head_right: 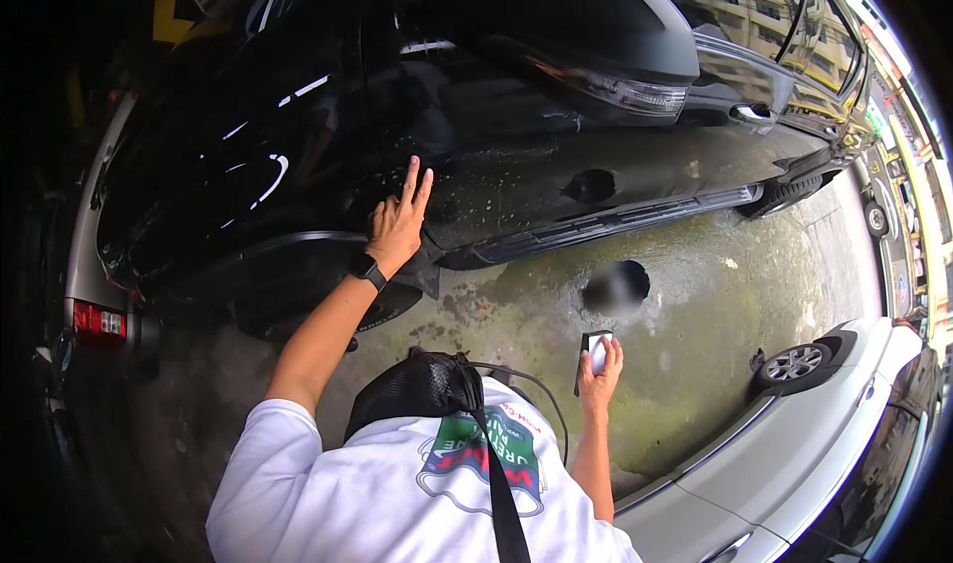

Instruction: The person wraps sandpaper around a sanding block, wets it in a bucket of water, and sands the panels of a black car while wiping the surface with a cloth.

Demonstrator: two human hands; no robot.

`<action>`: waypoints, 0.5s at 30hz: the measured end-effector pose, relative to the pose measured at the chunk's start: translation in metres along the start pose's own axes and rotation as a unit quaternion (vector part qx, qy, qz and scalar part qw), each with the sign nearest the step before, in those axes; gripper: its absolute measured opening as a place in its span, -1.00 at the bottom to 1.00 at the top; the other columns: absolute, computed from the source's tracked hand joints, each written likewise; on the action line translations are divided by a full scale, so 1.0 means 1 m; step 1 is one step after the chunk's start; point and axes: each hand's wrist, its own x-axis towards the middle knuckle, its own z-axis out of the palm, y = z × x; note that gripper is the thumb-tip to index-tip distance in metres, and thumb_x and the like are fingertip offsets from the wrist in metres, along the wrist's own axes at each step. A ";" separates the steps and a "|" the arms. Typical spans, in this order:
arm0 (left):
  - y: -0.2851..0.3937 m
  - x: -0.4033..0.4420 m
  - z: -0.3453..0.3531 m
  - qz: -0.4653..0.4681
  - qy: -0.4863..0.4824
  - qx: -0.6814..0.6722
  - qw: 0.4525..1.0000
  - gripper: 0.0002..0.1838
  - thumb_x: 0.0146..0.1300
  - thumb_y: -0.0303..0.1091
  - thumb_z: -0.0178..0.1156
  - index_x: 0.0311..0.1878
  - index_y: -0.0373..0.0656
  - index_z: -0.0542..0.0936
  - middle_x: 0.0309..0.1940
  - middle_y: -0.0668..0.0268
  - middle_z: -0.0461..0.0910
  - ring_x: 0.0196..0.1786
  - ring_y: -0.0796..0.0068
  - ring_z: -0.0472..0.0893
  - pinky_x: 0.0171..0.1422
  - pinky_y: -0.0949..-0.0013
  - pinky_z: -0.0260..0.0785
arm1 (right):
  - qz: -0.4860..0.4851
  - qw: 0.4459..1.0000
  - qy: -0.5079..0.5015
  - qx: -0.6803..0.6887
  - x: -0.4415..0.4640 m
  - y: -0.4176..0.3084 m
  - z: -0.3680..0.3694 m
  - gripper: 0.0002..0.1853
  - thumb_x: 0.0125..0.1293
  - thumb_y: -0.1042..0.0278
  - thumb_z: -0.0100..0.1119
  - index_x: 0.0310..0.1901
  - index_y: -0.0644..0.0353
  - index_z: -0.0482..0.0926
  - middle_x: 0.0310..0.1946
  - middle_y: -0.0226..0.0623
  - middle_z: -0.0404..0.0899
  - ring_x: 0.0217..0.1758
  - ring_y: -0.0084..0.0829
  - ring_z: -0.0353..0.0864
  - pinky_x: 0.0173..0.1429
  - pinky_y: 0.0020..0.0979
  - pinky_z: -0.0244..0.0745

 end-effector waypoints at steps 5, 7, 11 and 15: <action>-0.027 -0.002 -0.019 0.072 0.038 -0.161 0.984 -0.08 0.12 -0.62 0.26 0.63 0.04 0.37 0.75 0.16 0.07 -0.13 0.17 0.64 0.08 0.16 0.53 | -0.041 0.998 -0.025 0.026 0.025 -0.040 0.031 -0.36 0.34 0.28 0.47 0.45 0.00 0.52 0.39 0.04 0.41 0.46 0.06 0.40 0.52 -0.07 0.36; -0.051 0.021 -0.056 0.098 0.115 -0.194 0.969 -0.29 0.05 -0.65 0.27 0.37 -0.05 0.64 0.58 0.23 0.36 0.14 0.17 0.65 0.23 0.08 0.52 | -0.076 0.996 -0.023 0.041 0.040 -0.085 0.054 -0.33 0.32 0.28 0.48 0.46 0.00 0.51 0.35 0.07 0.39 0.41 0.07 0.43 0.48 -0.07 0.40; -0.108 0.113 -0.156 0.208 0.286 -0.101 0.930 -0.54 0.07 -0.64 0.31 0.07 -0.05 0.78 0.30 0.30 0.64 0.24 0.19 0.64 0.29 0.18 0.49 | -0.190 0.977 0.003 0.097 0.076 -0.193 0.118 -0.30 0.26 0.36 0.53 0.44 -0.02 0.52 0.37 0.11 0.33 0.40 0.11 0.42 0.45 -0.05 0.43; -0.158 0.197 -0.228 0.374 0.375 -0.010 0.848 -0.81 0.18 -0.42 0.32 -0.12 -0.11 0.73 0.00 0.17 0.64 0.11 0.18 0.66 0.17 0.18 0.53 | -0.262 0.954 0.056 0.136 0.103 -0.306 0.184 -0.28 0.20 0.37 0.59 0.41 0.00 0.54 0.39 0.10 0.28 0.38 0.09 0.39 0.41 -0.07 0.46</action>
